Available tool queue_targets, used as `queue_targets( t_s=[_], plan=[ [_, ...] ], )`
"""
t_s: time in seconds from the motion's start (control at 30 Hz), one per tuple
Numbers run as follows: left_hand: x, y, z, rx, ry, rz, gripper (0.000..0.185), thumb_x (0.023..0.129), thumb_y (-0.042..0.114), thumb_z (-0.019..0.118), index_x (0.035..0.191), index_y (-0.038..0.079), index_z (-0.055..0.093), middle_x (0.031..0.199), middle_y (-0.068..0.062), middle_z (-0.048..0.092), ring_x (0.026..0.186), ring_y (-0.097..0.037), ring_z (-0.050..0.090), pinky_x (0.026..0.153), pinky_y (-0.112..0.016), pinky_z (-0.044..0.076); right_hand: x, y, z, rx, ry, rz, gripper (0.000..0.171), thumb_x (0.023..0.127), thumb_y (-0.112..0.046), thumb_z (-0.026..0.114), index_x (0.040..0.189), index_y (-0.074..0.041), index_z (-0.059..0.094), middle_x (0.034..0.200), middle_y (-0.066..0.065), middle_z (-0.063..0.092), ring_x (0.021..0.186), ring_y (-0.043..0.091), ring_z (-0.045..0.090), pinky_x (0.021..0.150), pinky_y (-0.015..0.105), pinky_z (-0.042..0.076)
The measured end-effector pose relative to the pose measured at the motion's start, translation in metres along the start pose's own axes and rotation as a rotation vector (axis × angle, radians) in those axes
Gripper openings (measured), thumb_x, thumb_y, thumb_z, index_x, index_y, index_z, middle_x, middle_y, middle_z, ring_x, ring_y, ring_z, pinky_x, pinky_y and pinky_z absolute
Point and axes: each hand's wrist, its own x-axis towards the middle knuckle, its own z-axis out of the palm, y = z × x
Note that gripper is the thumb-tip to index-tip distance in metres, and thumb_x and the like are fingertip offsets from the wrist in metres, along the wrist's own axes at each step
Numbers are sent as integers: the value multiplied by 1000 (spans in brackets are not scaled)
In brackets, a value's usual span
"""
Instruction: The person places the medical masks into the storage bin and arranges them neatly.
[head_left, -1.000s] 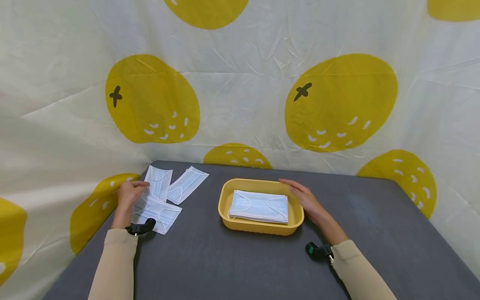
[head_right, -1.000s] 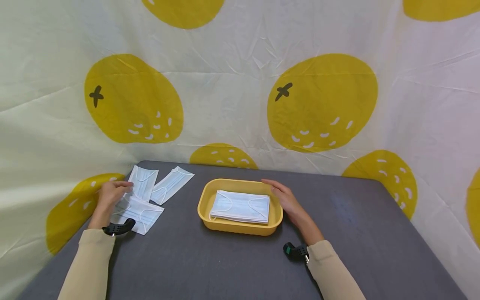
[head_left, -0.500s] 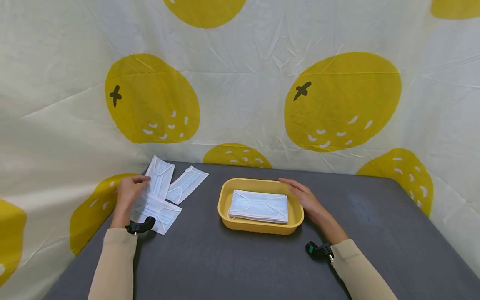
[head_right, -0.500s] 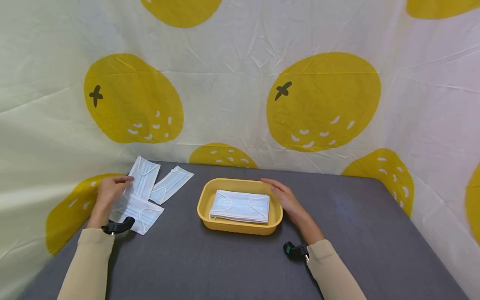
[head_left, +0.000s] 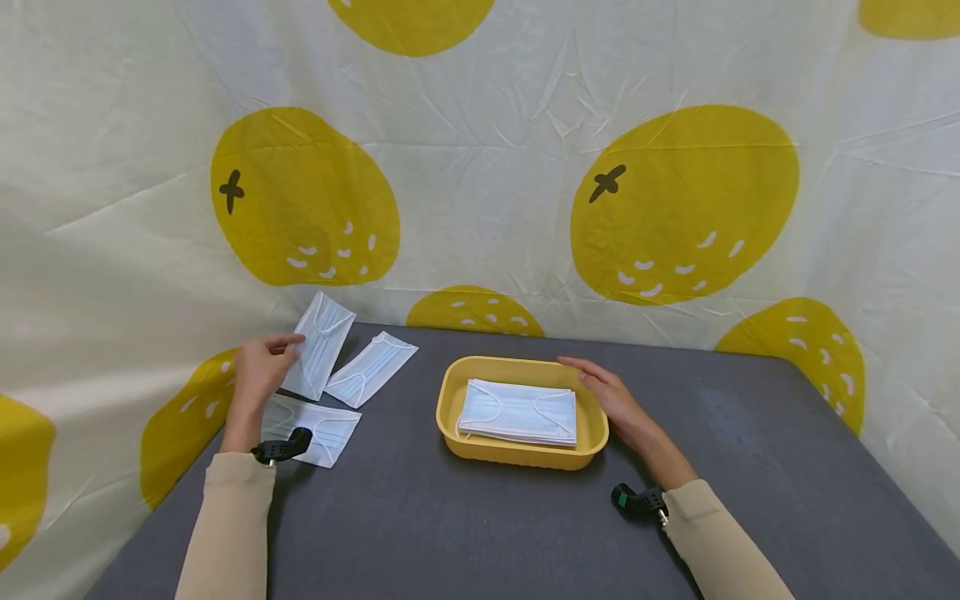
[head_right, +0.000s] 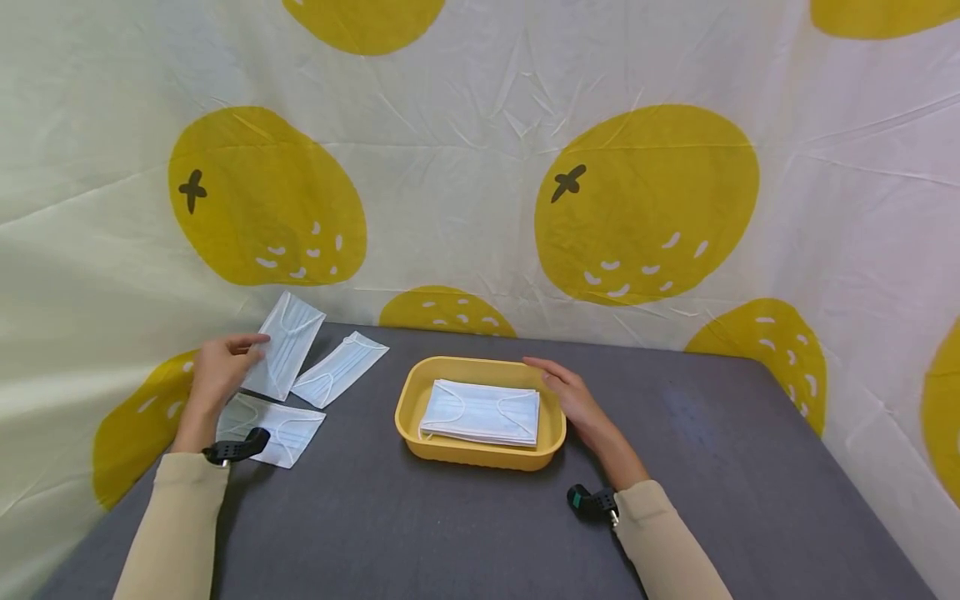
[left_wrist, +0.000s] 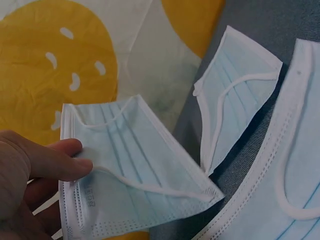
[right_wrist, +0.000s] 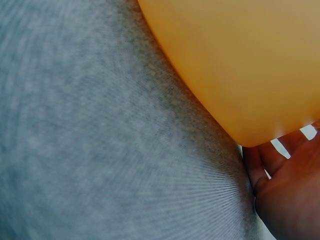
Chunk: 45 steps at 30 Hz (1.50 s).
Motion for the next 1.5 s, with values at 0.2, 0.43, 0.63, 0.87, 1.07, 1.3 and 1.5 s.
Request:
queue_targets(
  t_s=[0.2,0.43,0.63,0.87,1.07,1.3,1.5],
  plan=[
    [-1,2,-1,-23,5,-1,35,100,7,56,131,1,70,140,-26,59,94,-30,53,55,-23,45,-1,-1,0,-12,7,5,45,113,-20,37,155,-9,47,163,13,43,145,30,45,99,16,49],
    [0,6,0,-42,41,-2,36,99,5,58,133,2,69,142,-25,60,100,-33,58,55,-21,45,-1,-1,-1,-17,5,-10,46,113,-19,37,156,-6,45,163,15,41,147,35,42,103,20,48],
    [1,9,1,-57,125,14,34,97,5,61,129,3,72,138,-24,64,101,-31,62,58,-16,45,0,0,-1,2,4,-7,46,113,-19,37,156,-5,45,163,16,41,147,36,42,101,17,48],
    [1,18,2,-92,153,20,34,98,7,60,129,6,73,140,-21,63,97,-29,62,54,-18,45,1,1,0,9,1,1,44,113,-20,37,155,-10,48,162,14,43,141,27,49,97,16,51],
    [-1,26,2,-129,157,6,34,99,9,61,132,8,72,148,-18,59,112,-38,65,62,-9,48,3,2,0,-1,-2,1,43,113,-23,38,154,-14,50,162,12,44,143,31,48,97,16,51],
    [-2,35,3,-174,144,13,35,99,12,63,133,10,71,146,-16,60,106,-31,65,65,-10,51,3,2,1,-3,0,-2,44,113,-23,38,154,-13,50,162,12,44,143,30,48,97,16,51],
    [-2,42,7,-209,153,38,34,97,11,67,131,10,73,142,-14,63,93,-16,65,66,-11,52,3,3,1,0,-2,-5,44,113,-22,39,155,-10,48,162,13,44,133,13,56,96,16,52]
  ],
)
